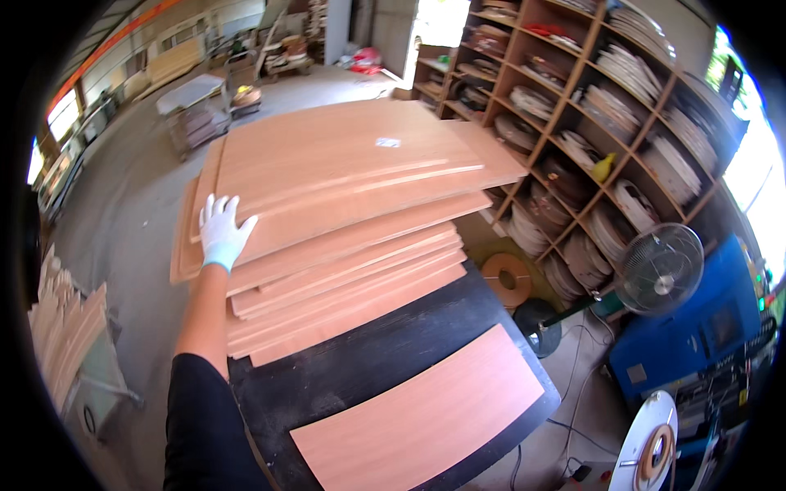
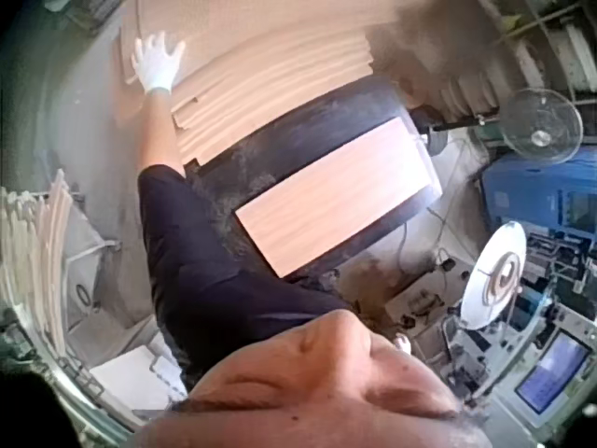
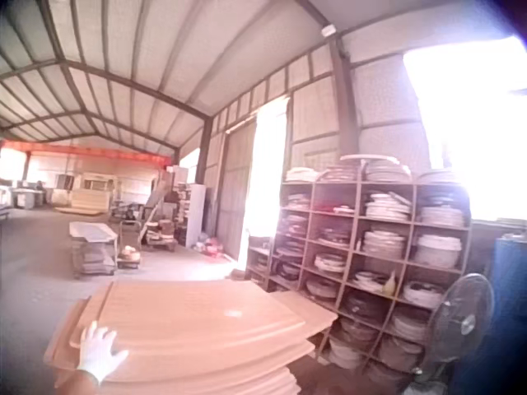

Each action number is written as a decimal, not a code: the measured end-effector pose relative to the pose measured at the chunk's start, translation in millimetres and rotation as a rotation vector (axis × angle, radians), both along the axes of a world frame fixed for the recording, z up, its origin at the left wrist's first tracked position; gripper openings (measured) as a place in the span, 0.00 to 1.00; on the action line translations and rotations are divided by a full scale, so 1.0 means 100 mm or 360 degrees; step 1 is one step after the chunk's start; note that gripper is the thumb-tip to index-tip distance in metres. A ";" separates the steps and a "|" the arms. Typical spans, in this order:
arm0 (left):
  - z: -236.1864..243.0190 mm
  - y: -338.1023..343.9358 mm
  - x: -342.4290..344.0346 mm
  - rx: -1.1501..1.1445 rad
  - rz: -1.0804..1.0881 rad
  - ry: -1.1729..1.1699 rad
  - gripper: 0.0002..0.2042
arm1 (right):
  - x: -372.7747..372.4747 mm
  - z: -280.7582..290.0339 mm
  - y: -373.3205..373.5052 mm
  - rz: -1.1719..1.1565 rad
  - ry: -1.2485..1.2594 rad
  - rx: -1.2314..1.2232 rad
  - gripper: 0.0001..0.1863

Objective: The person takes wooden boards from a table and feeds them one at a time into an edge-banding machine by hand, then walks to the conveyor belt and retrieves the processed boards.

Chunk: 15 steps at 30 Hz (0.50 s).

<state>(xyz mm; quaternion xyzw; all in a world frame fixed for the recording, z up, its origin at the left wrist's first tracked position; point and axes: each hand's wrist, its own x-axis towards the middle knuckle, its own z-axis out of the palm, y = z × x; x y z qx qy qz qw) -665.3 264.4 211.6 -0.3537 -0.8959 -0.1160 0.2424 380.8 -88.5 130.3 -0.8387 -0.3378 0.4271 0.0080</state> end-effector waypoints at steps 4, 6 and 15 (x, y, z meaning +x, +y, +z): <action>-0.06 0.06 -0.02 0.0050 -0.0060 0.0014 0.27 | -0.70 -0.20 0.37 -0.0057 0.0325 0.0237 0.17; -0.02 0.00 0.04 0.0061 -0.0120 -0.0015 0.25 | -1.11 -0.12 0.64 -0.0077 0.0410 0.0371 0.16; -0.54 0.02 0.65 0.0524 -0.0646 -0.0017 0.16 | -1.01 -0.59 0.11 0.0481 -0.0020 0.0095 0.27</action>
